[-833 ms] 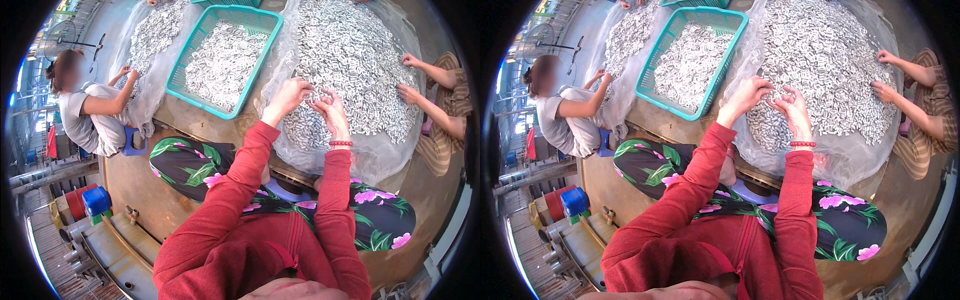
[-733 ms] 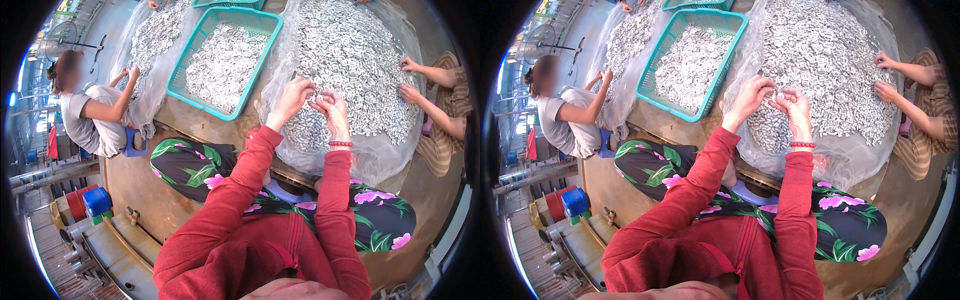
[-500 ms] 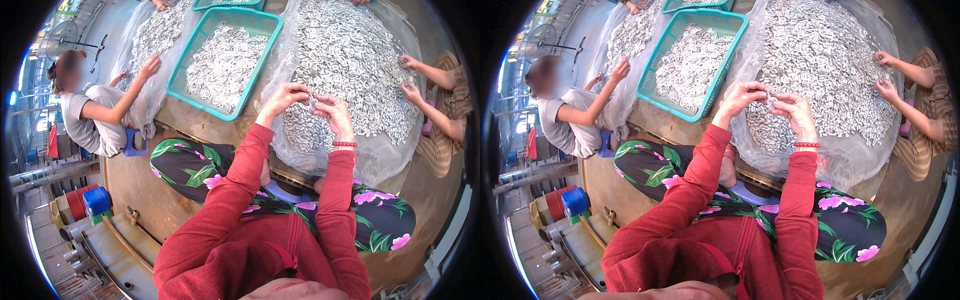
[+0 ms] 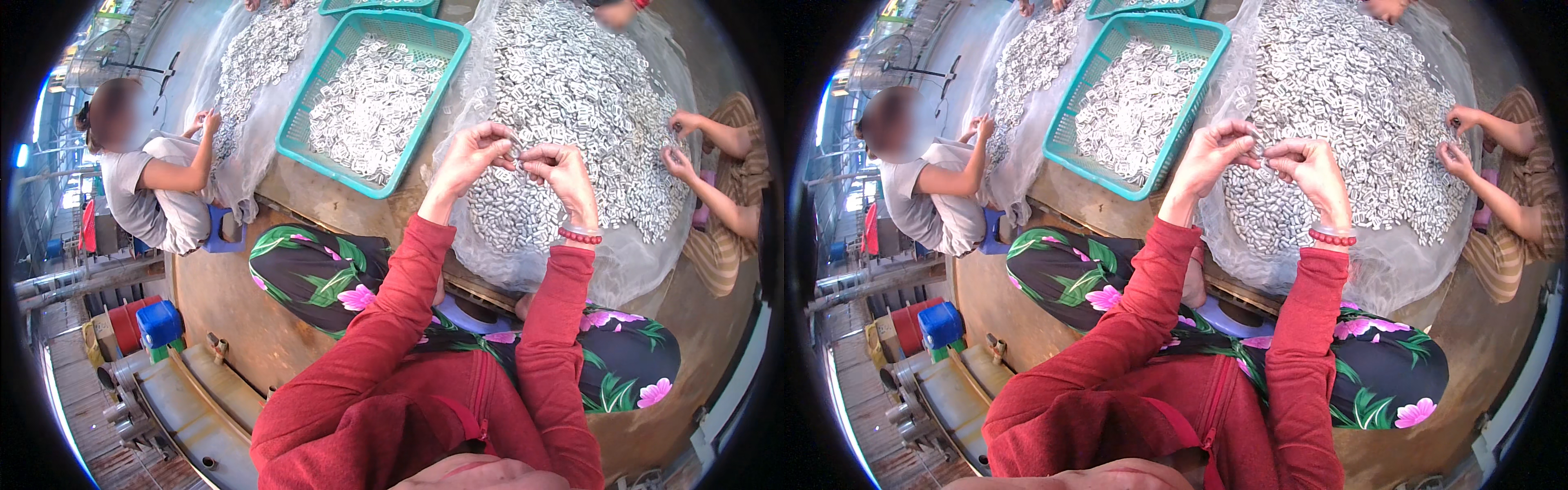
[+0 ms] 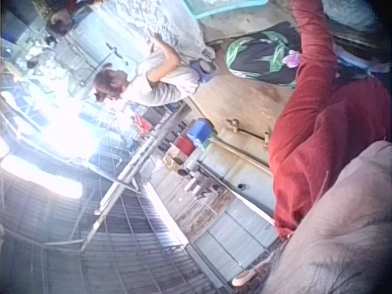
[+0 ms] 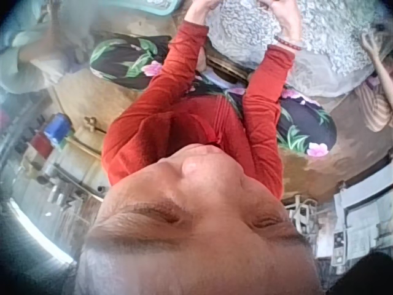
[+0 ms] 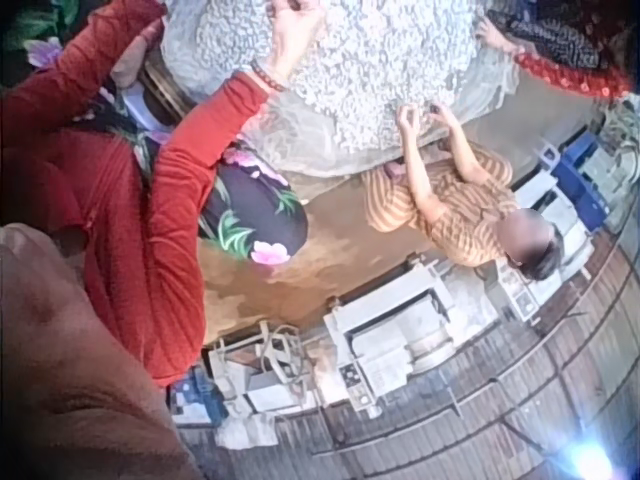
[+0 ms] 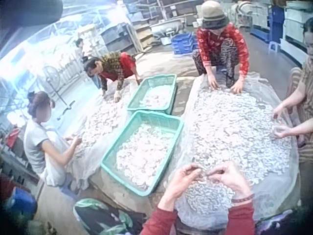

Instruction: The person sits on a low stool and sorts small white plastic parts from a large pile on a mesh sheet into a green basket. They pick up handfuls of parts, separate them, and place the sorted items into the basket while other workers perform similar tasks nearby.

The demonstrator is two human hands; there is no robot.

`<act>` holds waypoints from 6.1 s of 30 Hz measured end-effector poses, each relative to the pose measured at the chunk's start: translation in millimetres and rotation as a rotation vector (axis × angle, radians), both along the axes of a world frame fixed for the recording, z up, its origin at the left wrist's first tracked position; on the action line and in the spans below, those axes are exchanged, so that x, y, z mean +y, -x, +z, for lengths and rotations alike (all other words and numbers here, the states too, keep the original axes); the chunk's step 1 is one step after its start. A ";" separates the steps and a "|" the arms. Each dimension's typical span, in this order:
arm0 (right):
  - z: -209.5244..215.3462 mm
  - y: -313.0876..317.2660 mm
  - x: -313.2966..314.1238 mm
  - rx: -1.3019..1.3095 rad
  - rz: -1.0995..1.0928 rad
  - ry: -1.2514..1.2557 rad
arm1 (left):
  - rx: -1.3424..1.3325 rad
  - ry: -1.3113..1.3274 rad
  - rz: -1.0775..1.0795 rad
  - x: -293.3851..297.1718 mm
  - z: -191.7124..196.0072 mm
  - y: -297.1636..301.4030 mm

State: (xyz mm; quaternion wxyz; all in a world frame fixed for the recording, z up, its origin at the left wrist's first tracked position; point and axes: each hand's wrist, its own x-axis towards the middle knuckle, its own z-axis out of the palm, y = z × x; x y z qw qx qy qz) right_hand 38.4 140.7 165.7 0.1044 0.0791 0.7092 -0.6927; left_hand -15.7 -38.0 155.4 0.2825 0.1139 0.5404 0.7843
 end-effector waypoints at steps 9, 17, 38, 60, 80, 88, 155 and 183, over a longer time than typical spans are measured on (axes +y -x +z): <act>13.5 17.7 -41.1 0.297 -0.123 -0.182 | -0.742 -0.731 0.162 -6.6 -36.8 -2.1; -152.8 24.8 -1.8 0.176 -0.046 -0.762 | -0.408 -0.378 0.709 -123.8 2.1 104.3; -184.4 27.5 65.8 0.128 -0.561 -0.780 | 0.286 1.182 0.312 63.5 -200.5 142.1; -164.6 -72.9 13.2 -0.278 -0.421 0.204 | 0.536 0.746 -0.133 60.2 -159.5 -46.3; -143.4 -87.6 19.8 -0.102 -0.622 0.645 | -0.331 -0.125 -0.338 12.0 -87.4 -23.4; -164.1 -108.3 31.0 -0.181 -0.765 0.770 | -0.486 -0.030 -0.235 39.2 -113.7 -22.8; -79.1 -51.0 22.2 -0.155 -0.334 0.582 | 0.269 0.190 -0.053 51.1 -70.5 -26.3; -96.2 -32.1 -21.8 -0.146 -0.710 0.777 | -0.347 -0.202 0.037 -11.8 -79.8 -8.5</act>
